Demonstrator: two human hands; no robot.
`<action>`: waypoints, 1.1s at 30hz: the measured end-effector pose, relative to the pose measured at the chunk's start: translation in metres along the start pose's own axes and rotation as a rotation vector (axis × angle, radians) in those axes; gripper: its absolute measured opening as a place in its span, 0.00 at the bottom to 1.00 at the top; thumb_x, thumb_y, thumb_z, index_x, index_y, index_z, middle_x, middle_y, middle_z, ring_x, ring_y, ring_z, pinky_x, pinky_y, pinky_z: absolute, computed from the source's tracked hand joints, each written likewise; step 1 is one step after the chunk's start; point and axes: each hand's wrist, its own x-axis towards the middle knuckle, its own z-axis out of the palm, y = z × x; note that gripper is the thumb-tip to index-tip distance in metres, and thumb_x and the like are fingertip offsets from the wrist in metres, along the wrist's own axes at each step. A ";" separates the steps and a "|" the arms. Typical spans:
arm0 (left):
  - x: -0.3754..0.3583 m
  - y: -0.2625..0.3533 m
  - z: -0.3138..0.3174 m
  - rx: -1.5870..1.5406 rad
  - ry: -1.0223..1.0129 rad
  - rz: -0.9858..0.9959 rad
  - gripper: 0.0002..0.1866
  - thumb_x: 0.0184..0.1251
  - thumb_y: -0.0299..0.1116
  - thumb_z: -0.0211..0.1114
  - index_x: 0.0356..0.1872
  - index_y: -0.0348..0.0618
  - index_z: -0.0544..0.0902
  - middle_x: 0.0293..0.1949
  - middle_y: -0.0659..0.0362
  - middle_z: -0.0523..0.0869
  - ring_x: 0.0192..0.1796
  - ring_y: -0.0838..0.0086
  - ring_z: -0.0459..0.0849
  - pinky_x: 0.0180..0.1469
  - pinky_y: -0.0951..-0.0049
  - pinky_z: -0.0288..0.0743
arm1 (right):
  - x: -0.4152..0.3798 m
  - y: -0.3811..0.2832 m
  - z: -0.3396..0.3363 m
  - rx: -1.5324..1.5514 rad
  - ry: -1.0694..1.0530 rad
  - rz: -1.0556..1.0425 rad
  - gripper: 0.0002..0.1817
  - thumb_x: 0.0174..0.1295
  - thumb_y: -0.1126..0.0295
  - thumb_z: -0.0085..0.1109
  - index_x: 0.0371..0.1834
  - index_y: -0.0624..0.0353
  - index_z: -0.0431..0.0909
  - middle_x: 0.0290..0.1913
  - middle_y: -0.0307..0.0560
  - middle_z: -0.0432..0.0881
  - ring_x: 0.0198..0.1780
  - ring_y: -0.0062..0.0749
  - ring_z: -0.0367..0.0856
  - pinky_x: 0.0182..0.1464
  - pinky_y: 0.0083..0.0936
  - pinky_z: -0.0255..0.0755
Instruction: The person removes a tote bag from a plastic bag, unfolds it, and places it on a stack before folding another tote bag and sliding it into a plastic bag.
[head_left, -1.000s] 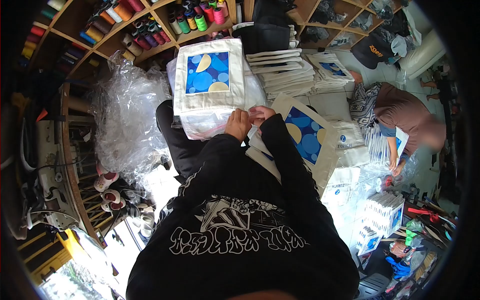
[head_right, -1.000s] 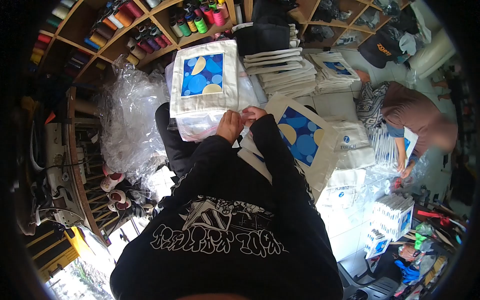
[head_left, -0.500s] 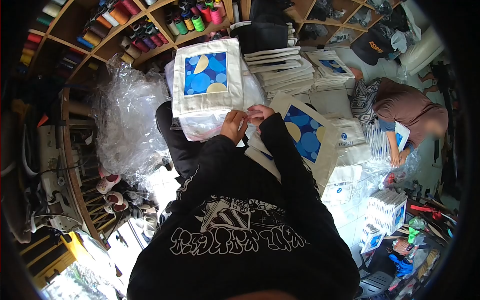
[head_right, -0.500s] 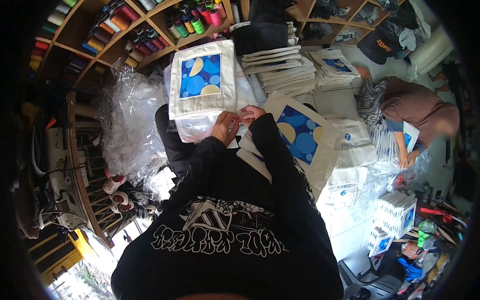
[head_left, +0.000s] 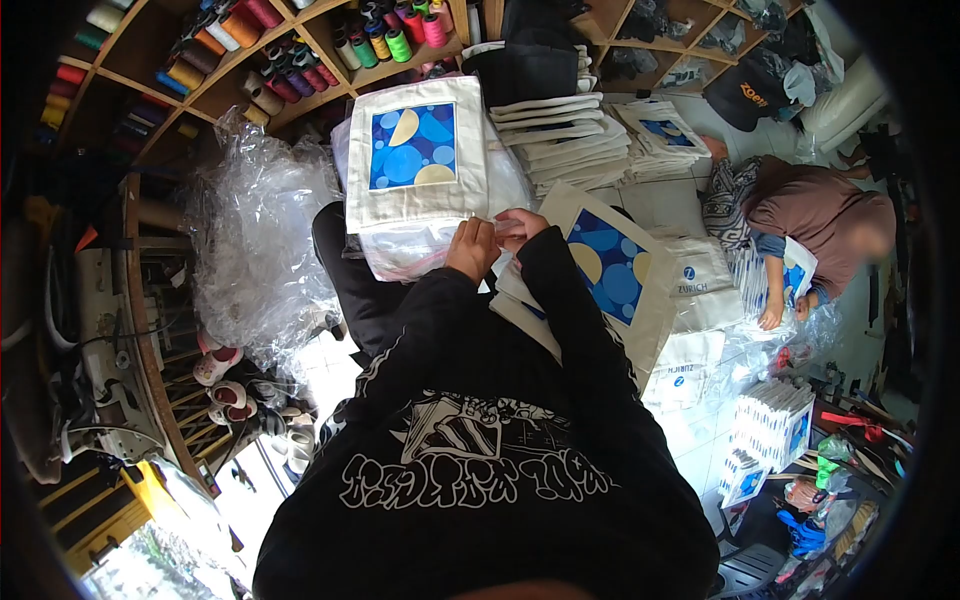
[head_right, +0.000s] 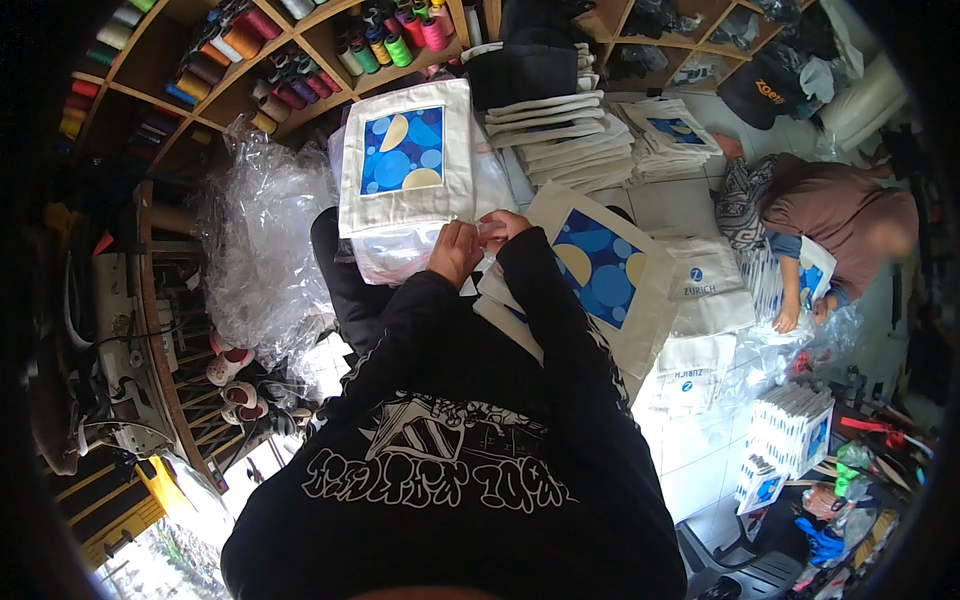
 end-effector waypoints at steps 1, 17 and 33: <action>-0.001 -0.001 0.002 0.033 0.019 0.015 0.10 0.39 0.19 0.59 0.27 0.38 0.72 0.28 0.52 0.72 0.32 0.58 0.72 0.36 0.65 0.70 | -0.001 -0.003 0.001 0.000 0.000 -0.001 0.21 0.48 0.85 0.53 0.47 0.60 0.68 0.39 0.54 0.80 0.30 0.22 0.78 0.25 0.16 0.68; -0.007 -0.008 0.007 -0.112 0.066 0.009 0.14 0.34 0.15 0.58 0.27 0.38 0.69 0.28 0.51 0.70 0.32 0.57 0.72 0.35 0.65 0.69 | 0.007 -0.001 0.004 0.027 0.109 0.133 0.18 0.47 0.79 0.54 0.44 0.61 0.71 0.30 0.44 0.81 0.16 0.17 0.69 0.17 0.16 0.63; -0.009 -0.007 -0.007 -0.243 -0.023 -0.183 0.13 0.35 0.16 0.59 0.25 0.37 0.66 0.26 0.50 0.69 0.30 0.56 0.69 0.33 0.63 0.64 | 0.003 0.000 0.007 0.012 0.186 0.036 0.17 0.48 0.78 0.57 0.43 0.61 0.69 0.29 0.46 0.82 0.19 0.17 0.73 0.20 0.16 0.65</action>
